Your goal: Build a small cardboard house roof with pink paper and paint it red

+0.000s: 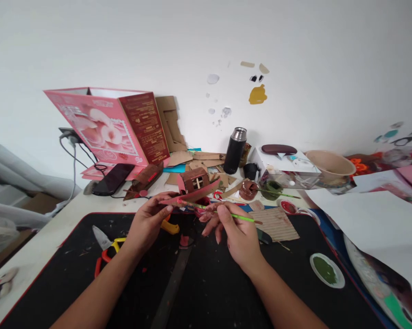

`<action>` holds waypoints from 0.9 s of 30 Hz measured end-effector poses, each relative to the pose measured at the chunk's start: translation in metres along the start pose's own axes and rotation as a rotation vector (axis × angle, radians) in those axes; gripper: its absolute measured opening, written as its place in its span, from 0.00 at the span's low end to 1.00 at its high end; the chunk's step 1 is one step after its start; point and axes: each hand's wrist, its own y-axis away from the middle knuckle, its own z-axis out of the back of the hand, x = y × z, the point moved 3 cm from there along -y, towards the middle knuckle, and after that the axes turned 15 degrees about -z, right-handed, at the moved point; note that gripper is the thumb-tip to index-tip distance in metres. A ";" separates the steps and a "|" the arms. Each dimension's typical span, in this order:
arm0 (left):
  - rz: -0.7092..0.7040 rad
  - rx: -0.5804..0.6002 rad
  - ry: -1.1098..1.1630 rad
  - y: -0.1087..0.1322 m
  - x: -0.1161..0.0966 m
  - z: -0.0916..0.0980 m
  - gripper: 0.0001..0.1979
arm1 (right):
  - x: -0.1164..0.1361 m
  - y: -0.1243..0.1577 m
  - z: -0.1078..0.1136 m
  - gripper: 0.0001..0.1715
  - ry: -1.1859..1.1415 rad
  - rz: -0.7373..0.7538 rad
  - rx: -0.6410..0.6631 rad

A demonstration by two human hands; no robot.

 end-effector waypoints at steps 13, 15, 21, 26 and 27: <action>0.024 -0.083 0.075 -0.001 0.006 0.005 0.18 | 0.009 -0.003 0.009 0.24 -0.042 0.050 -0.092; 0.022 -0.072 0.068 -0.001 0.005 0.004 0.18 | 0.009 -0.002 0.008 0.24 -0.048 0.052 -0.079; 0.037 -0.026 0.080 0.000 0.003 0.001 0.17 | 0.006 -0.001 0.005 0.22 -0.046 0.055 -0.045; 0.052 -0.026 0.087 0.001 0.003 0.001 0.18 | 0.007 -0.001 0.006 0.22 -0.023 0.055 -0.054; 0.054 -0.028 0.093 0.001 0.003 0.001 0.18 | 0.007 -0.002 0.006 0.22 -0.017 0.055 -0.061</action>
